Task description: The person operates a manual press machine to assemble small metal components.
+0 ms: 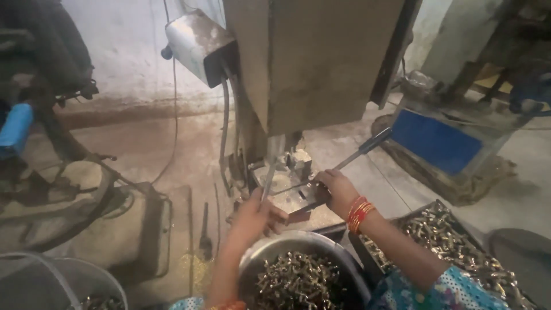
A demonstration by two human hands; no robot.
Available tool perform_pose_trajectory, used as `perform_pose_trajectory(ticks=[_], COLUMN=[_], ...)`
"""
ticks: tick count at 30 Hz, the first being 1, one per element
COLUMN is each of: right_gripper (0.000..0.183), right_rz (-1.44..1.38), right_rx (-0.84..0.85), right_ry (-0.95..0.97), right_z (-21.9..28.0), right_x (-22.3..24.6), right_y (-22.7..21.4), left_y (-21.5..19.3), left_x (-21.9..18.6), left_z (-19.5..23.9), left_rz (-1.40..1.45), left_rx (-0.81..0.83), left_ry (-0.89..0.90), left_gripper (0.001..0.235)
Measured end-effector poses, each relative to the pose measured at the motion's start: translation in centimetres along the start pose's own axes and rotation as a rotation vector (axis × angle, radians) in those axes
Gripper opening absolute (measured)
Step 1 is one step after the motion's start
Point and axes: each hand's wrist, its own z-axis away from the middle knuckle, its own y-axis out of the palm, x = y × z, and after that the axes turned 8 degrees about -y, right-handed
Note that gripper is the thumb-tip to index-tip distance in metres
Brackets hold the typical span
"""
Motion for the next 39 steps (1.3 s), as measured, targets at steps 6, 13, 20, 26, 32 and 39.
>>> perform_pose_trajectory(ticks=[6,13,20,26,32,39], right_gripper=[0.026,0.031,0.018,0.018,0.021,0.022], right_rz=[0.057,-0.147,-0.096,-0.078,0.530,0.669], right_rx=[0.081,-0.060,-0.229,-0.264,-0.369,-0.123], right_ry=[-0.054,-0.002,0.005,0.045,0.009,0.397], right_z=[0.6,-1.1,-3.7,-3.9,-6.0,-0.9], right_x=[-0.8,4.6,4.5,3.1,-6.9,-27.8], right_y=[0.7,-0.6,2.1,1.7,-4.5,-3.0], left_y=[-1.3,-1.1,0.8,10.1,12.0,12.4], left_x=[-0.4,0.1,-0.2,5.7,1.9,1.3], left_z=[0.1,-0.3,0.1,-2.9,0.1,0.3], left_rz=[-0.005,-0.033,0.020,0.397,0.609,0.677], left_rx=[0.049,0.044,0.002,-0.036,-0.194,-0.266], left_ry=[-0.022,-0.025,-0.075,0.002,0.029,0.018], left_gripper=[0.025,0.023,0.026,0.041,0.023,0.034])
